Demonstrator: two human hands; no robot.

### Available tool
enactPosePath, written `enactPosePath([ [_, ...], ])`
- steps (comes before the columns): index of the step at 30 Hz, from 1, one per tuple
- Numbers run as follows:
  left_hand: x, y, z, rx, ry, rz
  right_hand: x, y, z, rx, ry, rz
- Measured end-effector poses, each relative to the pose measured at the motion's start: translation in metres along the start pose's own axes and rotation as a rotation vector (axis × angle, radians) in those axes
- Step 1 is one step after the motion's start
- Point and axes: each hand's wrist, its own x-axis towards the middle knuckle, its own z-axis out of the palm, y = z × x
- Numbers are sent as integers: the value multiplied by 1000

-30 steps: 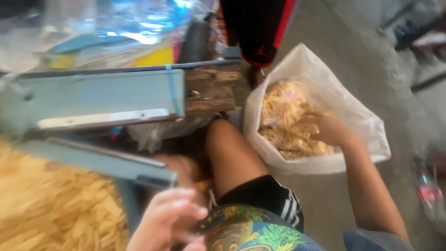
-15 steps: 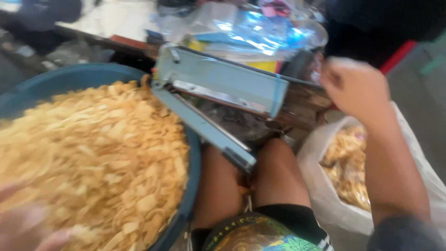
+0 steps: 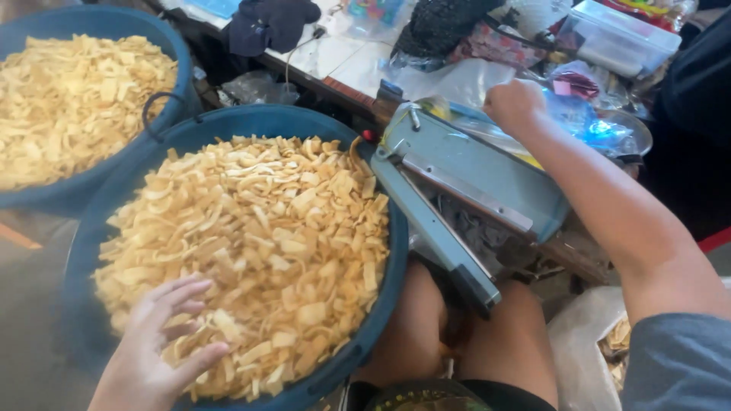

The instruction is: Filling small plastic bags with snacks from a large container and sealing them with a heat sealer.

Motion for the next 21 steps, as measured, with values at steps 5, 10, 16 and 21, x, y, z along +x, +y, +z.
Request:
enactPosePath([
  [5, -8, 47, 14, 184, -5, 111, -9, -10, -56, -149, 288, -49],
  [10, 14, 104, 46, 306, 259, 790, -53, -93, -205, -177, 639, -419],
  [16, 77, 121, 41, 254, 536, 983, -139, -213, -335, 536, 480, -1022],
  [21, 63, 9, 22, -359, 272, 730, -138, -281, -299, 847, 239, -913],
])
